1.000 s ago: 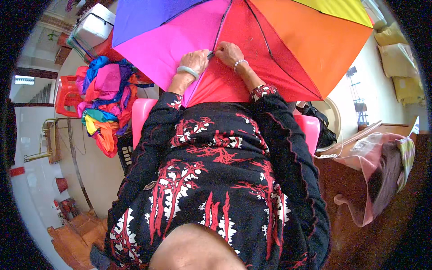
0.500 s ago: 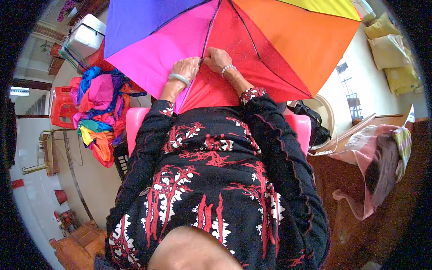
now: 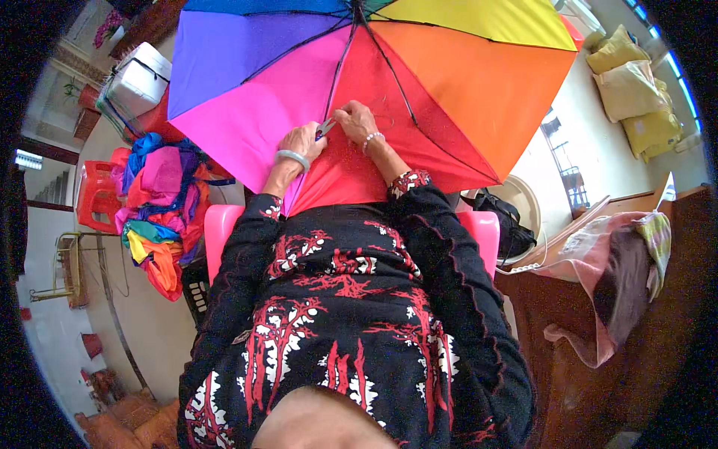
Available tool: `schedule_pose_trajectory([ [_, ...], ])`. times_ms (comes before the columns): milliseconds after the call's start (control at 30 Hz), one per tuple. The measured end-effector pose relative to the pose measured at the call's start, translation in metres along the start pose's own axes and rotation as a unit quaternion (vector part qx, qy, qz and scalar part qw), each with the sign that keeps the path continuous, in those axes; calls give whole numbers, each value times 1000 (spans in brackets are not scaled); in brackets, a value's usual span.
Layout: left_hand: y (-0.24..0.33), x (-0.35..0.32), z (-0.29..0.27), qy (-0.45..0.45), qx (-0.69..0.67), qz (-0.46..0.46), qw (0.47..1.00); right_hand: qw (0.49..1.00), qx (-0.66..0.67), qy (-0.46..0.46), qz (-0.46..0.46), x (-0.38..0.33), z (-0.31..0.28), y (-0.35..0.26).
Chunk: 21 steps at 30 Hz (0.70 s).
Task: Repairing a rainbow-colored umbrella by fixing the fabric to the frame and ribs.
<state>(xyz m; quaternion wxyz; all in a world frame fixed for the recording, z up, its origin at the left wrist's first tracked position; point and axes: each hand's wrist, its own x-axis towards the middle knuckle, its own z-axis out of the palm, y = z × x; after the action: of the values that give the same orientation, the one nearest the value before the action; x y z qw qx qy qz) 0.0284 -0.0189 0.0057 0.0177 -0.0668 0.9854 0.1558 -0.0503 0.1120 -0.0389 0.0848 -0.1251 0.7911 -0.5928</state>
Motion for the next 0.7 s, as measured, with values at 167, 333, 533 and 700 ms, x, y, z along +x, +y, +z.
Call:
schedule_pose_trajectory([
  [167,-4,1,4,27,-40,-5,999,982,165,-18,94,-9,-4,-12],
  [333,-9,11,15,83,-95,17,992,987,145,-12,64,-2,2,2],
  [533,-20,21,24,123,-164,65,977,992,117,-12,42,4,5,9],
  [700,-14,19,22,36,-297,-58,953,992,116,-20,47,3,5,6],
])
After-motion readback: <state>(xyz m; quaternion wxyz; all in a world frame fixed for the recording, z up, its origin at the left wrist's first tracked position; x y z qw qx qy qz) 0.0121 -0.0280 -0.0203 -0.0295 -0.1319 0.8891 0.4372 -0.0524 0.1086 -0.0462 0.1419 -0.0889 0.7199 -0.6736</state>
